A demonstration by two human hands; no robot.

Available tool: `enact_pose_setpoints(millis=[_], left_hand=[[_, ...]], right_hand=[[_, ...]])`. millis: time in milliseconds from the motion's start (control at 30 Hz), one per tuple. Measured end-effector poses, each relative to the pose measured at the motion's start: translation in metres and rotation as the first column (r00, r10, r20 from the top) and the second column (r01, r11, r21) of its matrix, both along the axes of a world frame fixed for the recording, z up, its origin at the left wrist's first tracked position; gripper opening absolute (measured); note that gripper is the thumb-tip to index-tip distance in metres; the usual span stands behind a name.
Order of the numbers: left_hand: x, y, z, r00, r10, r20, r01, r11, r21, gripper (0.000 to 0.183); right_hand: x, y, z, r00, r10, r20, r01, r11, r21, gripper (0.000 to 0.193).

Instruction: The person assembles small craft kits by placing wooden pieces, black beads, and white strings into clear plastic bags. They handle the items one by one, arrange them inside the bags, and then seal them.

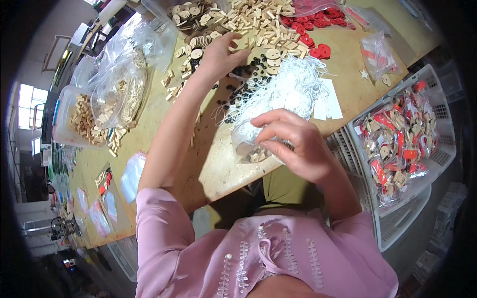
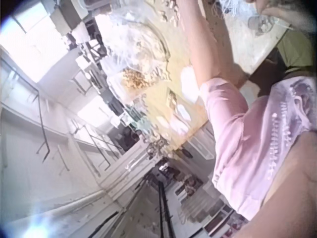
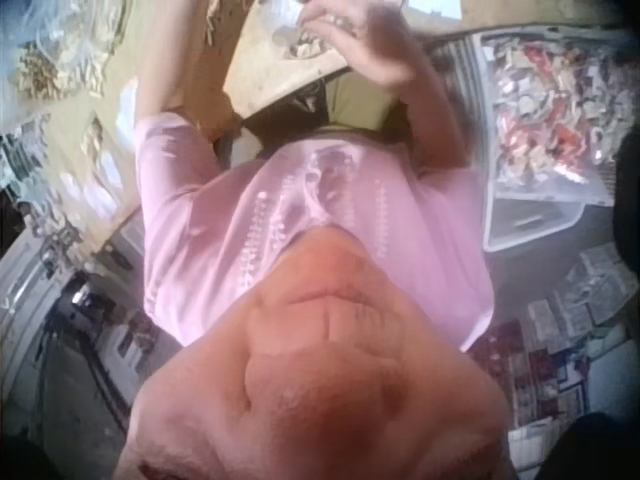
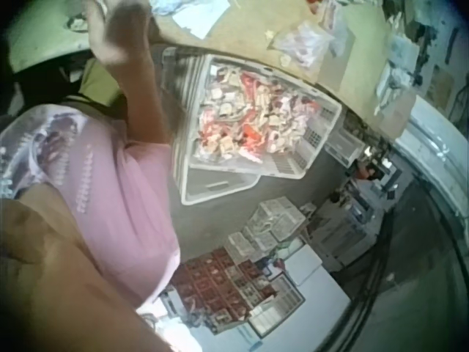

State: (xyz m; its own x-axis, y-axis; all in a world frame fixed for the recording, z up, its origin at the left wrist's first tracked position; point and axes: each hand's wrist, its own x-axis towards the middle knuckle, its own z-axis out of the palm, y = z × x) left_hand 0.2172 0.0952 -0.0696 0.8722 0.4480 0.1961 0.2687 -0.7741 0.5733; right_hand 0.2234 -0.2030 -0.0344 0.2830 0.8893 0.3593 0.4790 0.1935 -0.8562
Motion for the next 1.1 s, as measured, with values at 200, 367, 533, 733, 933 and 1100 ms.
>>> enact_pose_setpoints(millis=[200, 367, 533, 733, 933, 1100], left_hand=[[0.062, 0.015, -0.035, 0.998, -0.012, -0.062, 0.033, 0.933, 0.359, 0.050], [0.052, 0.018, -0.021, 0.988, -0.085, -0.129, 0.103, 0.984, 0.144, 0.023], [0.007, 0.020, -0.011, 0.978, -0.103, 0.180, 0.194, 0.762, -0.618, 0.034], [-0.076, -0.047, 0.066, 0.935, -0.273, 0.226, 0.354, 0.661, -0.662, 0.025], [-0.131, -0.082, 0.095, 0.915, -0.403, 0.028, 0.353, 0.761, -0.545, 0.027], [-0.151, -0.085, 0.095, 0.908, -0.388, 0.158, 0.416, 0.794, -0.444, 0.023]], right_hand=[[0.008, -0.008, -0.010, 0.996, 0.023, -0.089, -0.022, 1.000, 0.008, 0.010], [0.016, -0.011, -0.015, 0.996, -0.002, -0.090, 0.003, 1.000, 0.007, 0.011], [0.016, -0.010, -0.010, 0.999, -0.014, -0.049, 0.014, 1.000, 0.001, 0.011], [0.014, -0.004, -0.004, 0.992, -0.078, 0.095, 0.073, 0.995, 0.064, 0.012], [-0.006, 0.002, 0.005, 0.987, -0.045, 0.157, 0.039, 0.998, 0.043, 0.012], [-0.023, 0.005, 0.007, 0.995, 0.017, 0.097, -0.019, 1.000, 0.020, 0.007]])
